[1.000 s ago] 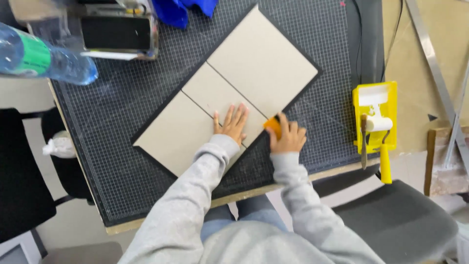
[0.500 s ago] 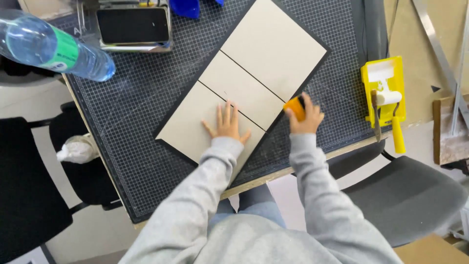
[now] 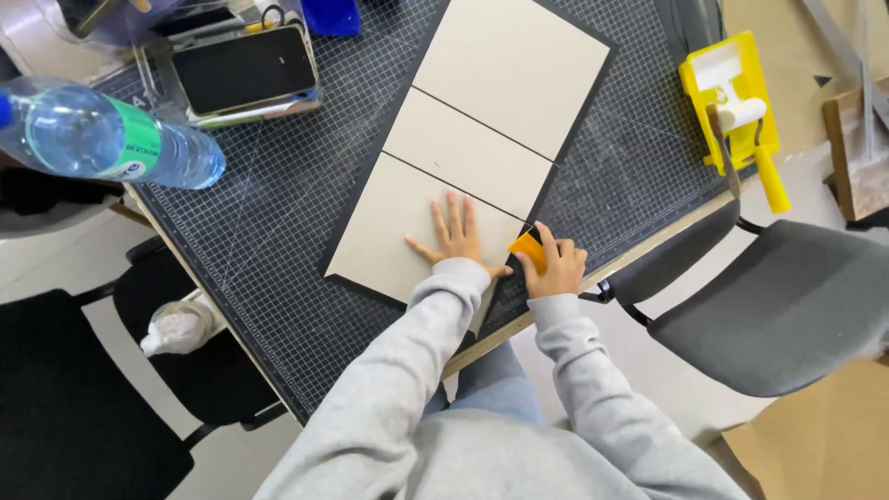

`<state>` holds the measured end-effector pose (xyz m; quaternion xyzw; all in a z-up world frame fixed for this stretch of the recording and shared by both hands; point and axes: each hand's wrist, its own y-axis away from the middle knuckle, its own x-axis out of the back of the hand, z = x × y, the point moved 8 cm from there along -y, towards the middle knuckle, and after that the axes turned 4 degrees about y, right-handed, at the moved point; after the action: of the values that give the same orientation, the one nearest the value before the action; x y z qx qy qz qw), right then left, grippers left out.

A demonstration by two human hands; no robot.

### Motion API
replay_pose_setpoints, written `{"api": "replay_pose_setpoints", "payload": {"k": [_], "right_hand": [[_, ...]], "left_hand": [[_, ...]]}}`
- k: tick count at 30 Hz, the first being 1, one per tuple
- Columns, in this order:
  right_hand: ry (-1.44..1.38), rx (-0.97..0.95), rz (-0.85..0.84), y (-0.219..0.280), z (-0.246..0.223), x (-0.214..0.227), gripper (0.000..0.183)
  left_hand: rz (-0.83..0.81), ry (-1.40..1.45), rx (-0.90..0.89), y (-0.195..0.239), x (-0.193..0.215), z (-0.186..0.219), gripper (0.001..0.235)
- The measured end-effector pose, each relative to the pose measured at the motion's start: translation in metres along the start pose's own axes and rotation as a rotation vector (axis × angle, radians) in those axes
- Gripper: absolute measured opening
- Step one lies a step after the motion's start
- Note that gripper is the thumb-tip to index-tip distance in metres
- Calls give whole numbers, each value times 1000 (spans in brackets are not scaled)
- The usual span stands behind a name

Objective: Applying glue to cardboard panels and attaching a black covering material to create a craft item.

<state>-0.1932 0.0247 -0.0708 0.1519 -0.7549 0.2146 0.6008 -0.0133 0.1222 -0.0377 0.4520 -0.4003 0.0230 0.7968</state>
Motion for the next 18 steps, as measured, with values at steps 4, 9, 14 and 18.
{"api": "replay_pose_setpoints", "payload": {"k": [4, 9, 14, 18], "right_hand": [[53, 18, 46, -33, -2, -5, 64], [23, -15, 27, 0, -8, 7, 66], [52, 36, 50, -5, -5, 6, 61], [40, 15, 81, -24, -12, 10, 59]], "left_hand": [[-25, -5, -8, -5, -4, -5, 135], [-25, -21, -21, -9, -5, -1, 134], [-32, 3, -25, -8, -8, -2, 133], [-11, -24, -83, -6, -18, -8, 128]]}}
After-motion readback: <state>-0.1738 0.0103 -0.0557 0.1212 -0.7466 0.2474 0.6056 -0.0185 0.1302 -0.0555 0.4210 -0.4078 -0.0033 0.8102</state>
